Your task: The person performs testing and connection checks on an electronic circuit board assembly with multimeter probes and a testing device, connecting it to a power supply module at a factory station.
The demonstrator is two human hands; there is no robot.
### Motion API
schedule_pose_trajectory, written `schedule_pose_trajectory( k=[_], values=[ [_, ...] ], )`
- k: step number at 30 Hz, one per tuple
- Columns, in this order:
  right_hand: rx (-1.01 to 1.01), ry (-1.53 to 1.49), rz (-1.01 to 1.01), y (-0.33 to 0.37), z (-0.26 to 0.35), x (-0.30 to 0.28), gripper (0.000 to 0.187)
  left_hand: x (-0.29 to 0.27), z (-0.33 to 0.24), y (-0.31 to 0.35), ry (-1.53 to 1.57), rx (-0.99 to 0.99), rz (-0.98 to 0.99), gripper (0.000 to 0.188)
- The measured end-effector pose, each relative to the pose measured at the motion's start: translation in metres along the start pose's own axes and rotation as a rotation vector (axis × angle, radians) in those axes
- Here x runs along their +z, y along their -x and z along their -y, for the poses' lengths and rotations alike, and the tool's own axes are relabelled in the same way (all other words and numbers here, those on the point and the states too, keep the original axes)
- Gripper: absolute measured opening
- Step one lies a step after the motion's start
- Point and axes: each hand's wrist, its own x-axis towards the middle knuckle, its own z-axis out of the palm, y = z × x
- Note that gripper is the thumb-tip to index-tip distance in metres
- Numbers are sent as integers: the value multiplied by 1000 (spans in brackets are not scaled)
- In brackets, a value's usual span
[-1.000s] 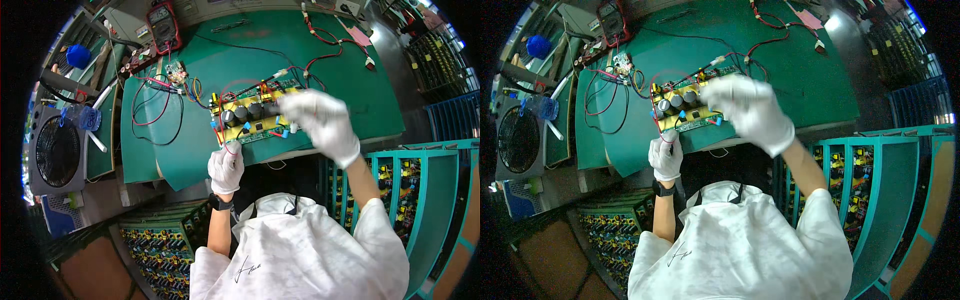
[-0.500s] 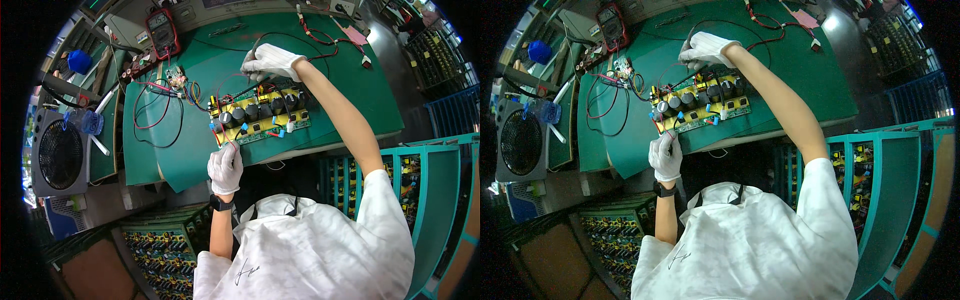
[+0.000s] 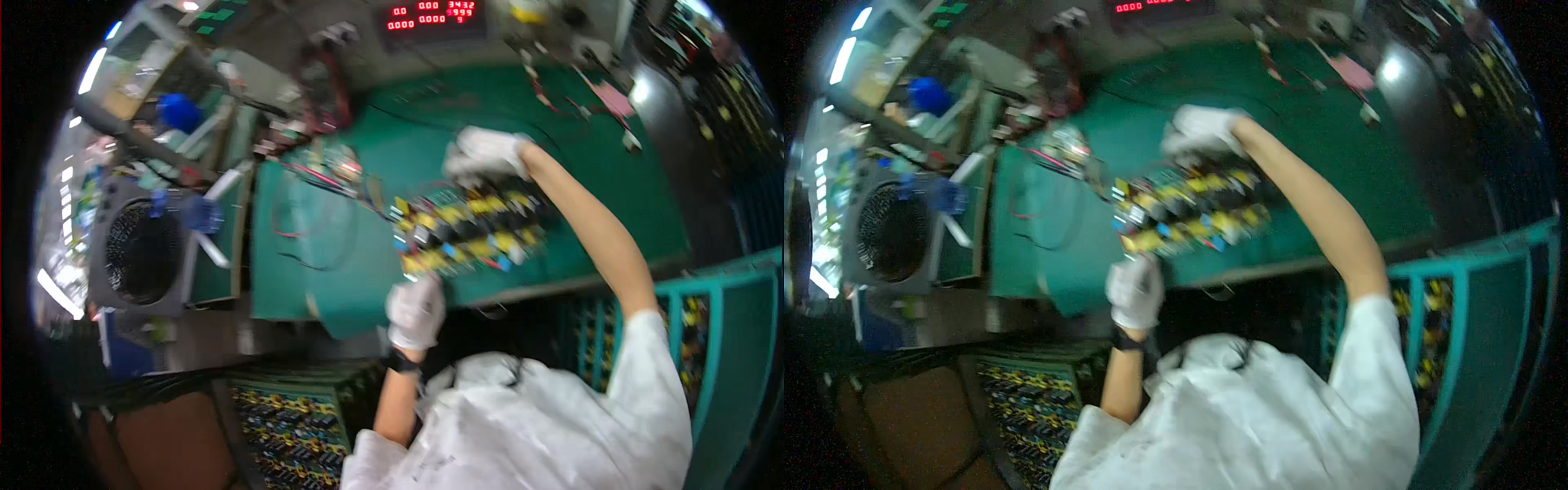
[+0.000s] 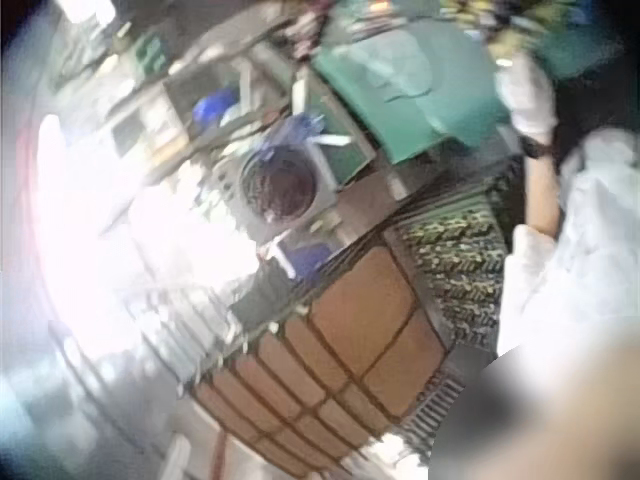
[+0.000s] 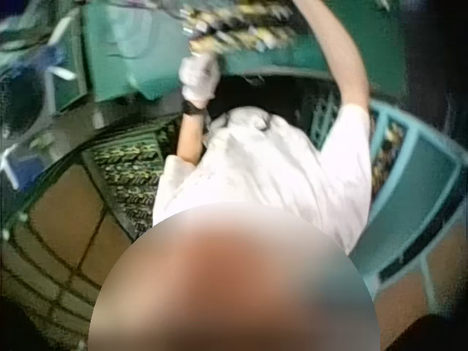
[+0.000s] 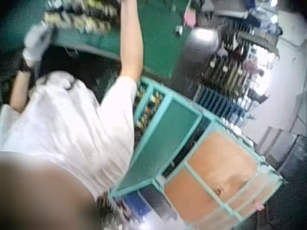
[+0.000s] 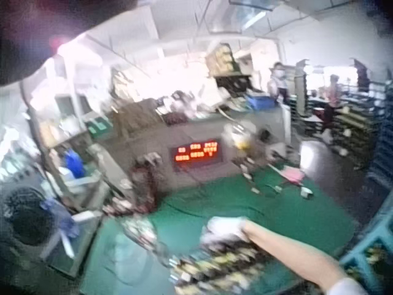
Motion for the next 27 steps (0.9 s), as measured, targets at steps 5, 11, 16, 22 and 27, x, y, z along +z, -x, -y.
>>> schedule_pose_trajectory(
  k=[5, 11, 16, 22, 27],
  values=[
    [378, -207, -61, 33, 2, 6, 32, 12, -9, 15, 78, 45, -40, 34],
    [370, -229, -49, 32, 12, 8, 32, 11, -6, 23, 68, 69, -74, 39],
    [-11, -88, -52, 16, -15, -9, 33, 6, -7, -5, -75, 33, 126, 16],
    [186, -217, -151, -1, 3, 9, 37, 15, 7, 9, 25, 61, -101, 33],
    [-194, -100, -14, -12, -26, 13, 35, 25, 3, 15, 59, 63, -73, 38]
  ],
)
